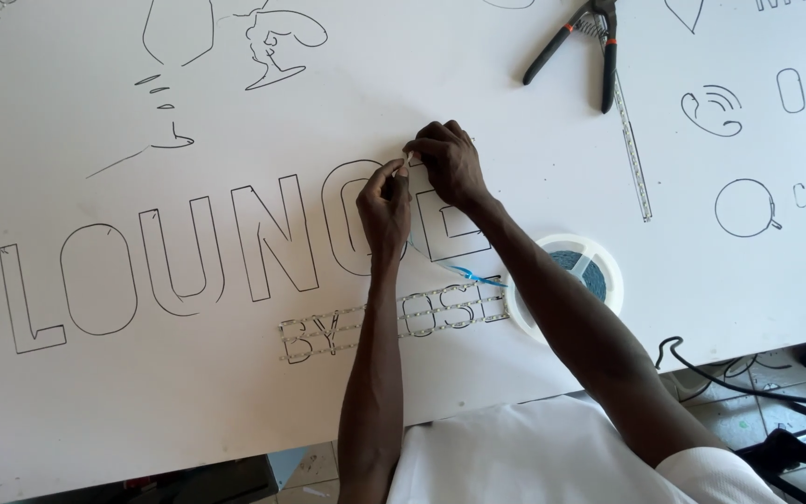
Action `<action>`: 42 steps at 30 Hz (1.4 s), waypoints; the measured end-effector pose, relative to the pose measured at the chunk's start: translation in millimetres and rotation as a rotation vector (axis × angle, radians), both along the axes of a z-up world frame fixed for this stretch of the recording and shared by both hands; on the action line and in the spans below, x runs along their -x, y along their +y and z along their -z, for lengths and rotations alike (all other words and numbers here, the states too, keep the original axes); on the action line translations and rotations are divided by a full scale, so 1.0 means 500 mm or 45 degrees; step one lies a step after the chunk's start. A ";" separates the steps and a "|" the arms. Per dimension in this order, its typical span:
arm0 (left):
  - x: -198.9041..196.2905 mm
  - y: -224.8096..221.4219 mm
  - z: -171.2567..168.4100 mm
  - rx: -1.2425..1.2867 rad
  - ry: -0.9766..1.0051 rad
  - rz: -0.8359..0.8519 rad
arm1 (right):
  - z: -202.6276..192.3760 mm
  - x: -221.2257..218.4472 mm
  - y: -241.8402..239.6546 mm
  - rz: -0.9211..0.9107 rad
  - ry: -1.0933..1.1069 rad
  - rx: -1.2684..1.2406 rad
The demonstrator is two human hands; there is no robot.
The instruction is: Measuring flexible LED strips against a sign template on a board and cutting them to size using snips.
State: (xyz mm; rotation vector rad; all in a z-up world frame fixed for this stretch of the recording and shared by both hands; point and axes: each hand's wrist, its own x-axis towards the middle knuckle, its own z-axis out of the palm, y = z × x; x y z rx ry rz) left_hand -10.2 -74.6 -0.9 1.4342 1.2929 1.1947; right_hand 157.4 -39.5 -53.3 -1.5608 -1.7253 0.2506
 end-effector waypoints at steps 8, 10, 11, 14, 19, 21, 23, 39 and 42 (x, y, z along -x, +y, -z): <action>-0.010 -0.005 0.003 0.068 -0.056 -0.089 | -0.051 -0.012 -0.022 -0.083 0.234 0.064; -0.015 -0.014 0.012 0.076 -0.046 -0.077 | -0.037 0.002 -0.019 0.020 0.046 0.025; -0.020 -0.023 0.002 0.080 -0.043 -0.075 | -0.033 0.004 -0.017 0.022 0.049 0.029; -0.034 -0.044 -0.019 0.039 0.083 -0.068 | -0.026 0.005 -0.012 0.060 -0.021 -0.003; -0.052 -0.064 -0.021 -0.112 0.518 0.017 | -0.026 0.006 -0.010 0.047 0.022 0.043; -0.051 -0.064 -0.009 -0.117 0.590 0.032 | -0.016 0.005 -0.003 0.048 0.068 0.068; -0.052 -0.067 0.000 -0.119 0.662 0.046 | -0.013 0.005 0.003 0.047 0.115 0.095; -0.055 -0.085 -0.004 -0.042 0.815 0.148 | -0.028 0.008 -0.015 0.036 0.155 0.103; -0.052 -0.087 -0.023 -0.061 0.848 0.164 | -0.027 0.013 -0.002 0.097 0.184 0.133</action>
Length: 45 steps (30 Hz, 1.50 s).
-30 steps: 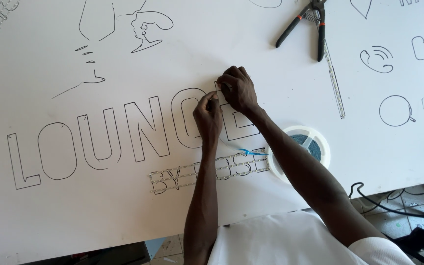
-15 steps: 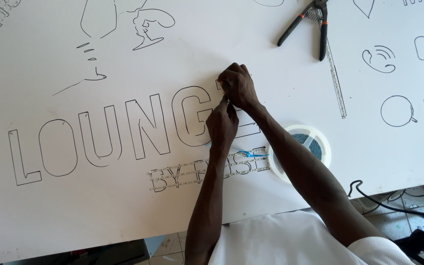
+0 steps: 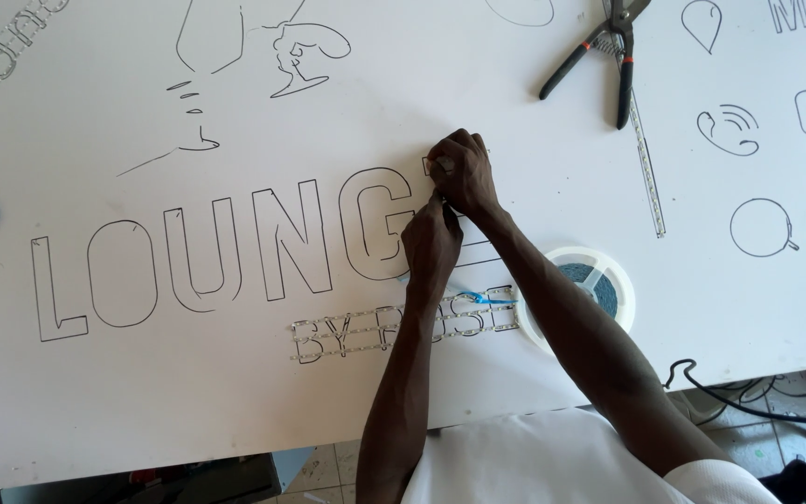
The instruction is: Measuring flexible LED strips against a sign template on a board and cutting them to size using snips.
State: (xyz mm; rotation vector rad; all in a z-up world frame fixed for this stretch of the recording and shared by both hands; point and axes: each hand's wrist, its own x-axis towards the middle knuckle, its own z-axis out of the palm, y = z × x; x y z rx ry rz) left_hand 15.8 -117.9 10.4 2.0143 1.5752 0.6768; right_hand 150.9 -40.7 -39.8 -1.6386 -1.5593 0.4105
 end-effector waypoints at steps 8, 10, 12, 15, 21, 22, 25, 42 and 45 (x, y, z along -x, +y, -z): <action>0.009 -0.028 0.013 -0.054 0.115 0.042 | 0.019 -0.018 0.029 -0.011 0.017 0.135; 0.016 -0.039 0.036 -0.011 0.144 0.068 | -0.019 -0.022 0.019 -0.092 0.124 0.136; 0.044 -0.045 0.013 0.010 0.039 0.082 | -0.044 -0.028 -0.038 -0.039 0.183 0.144; 0.077 -0.009 -0.015 0.010 -0.101 0.010 | -0.049 -0.013 -0.138 0.086 0.271 0.215; 0.072 0.134 0.011 -0.284 -0.236 0.067 | -0.107 0.077 -0.260 0.118 0.158 0.413; 0.060 0.162 0.030 -0.340 -0.273 0.125 | -0.128 0.092 -0.268 0.098 0.074 0.423; 0.025 0.205 0.083 -0.294 -0.200 0.007 | -0.117 0.098 -0.278 0.106 -0.030 0.507; 0.032 0.194 0.074 -0.305 -0.276 -0.001 | -0.103 0.121 -0.323 0.168 0.734 0.289; 0.032 0.196 0.076 -0.334 -0.307 0.013 | -0.115 0.124 -0.335 0.168 0.705 0.276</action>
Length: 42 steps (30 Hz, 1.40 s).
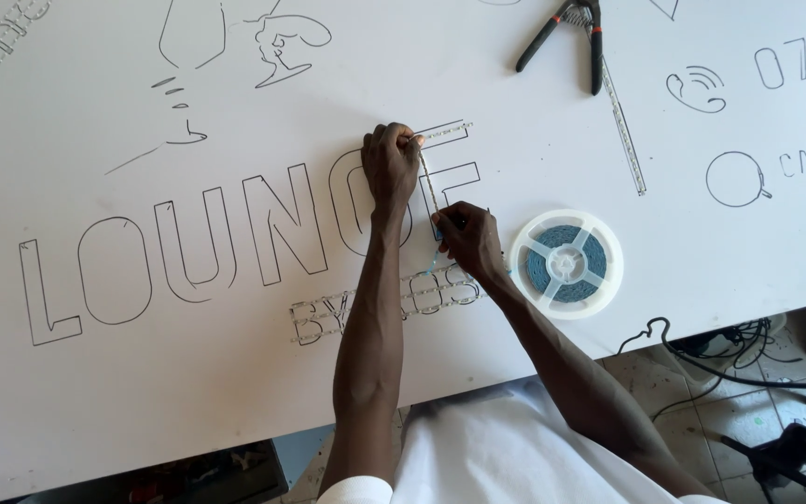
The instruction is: Measuring flexible LED strips against a sign template on a board and cutting them to size using snips.
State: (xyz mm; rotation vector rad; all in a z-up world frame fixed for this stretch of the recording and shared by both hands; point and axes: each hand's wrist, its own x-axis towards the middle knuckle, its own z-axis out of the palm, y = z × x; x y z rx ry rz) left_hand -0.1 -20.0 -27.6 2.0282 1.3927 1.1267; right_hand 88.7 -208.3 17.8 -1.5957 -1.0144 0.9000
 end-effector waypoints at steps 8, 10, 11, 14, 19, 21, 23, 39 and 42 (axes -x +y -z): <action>0.070 -0.011 -0.014 -0.019 -0.142 0.407 | 0.003 -0.004 -0.027 -0.097 -0.085 -0.024; 0.084 -0.014 -0.016 -0.038 -0.134 0.535 | -0.004 -0.003 -0.026 -0.122 -0.147 -0.027; 0.086 -0.025 -0.023 -0.043 -0.134 0.540 | -0.002 -0.005 -0.026 -0.117 -0.149 -0.032; 0.088 -0.051 -0.021 -0.021 -0.065 0.496 | 0.004 -0.007 -0.026 -0.113 -0.132 -0.025; 0.082 -0.097 0.007 -0.123 0.047 0.351 | 0.008 -0.013 -0.021 -0.157 -0.096 -0.033; 0.086 -0.120 -0.001 -0.114 0.054 0.343 | -0.004 -0.014 -0.017 -0.174 -0.085 -0.029; 0.087 -0.123 0.005 -0.104 0.058 0.335 | -0.014 -0.015 -0.010 -0.191 -0.077 -0.023; 0.079 -0.109 0.036 -0.137 0.055 0.273 | 0.003 -0.036 0.002 -0.267 0.073 0.083; 0.083 -0.115 0.026 -0.141 0.064 0.270 | 0.015 -0.038 -0.002 -0.283 0.043 0.083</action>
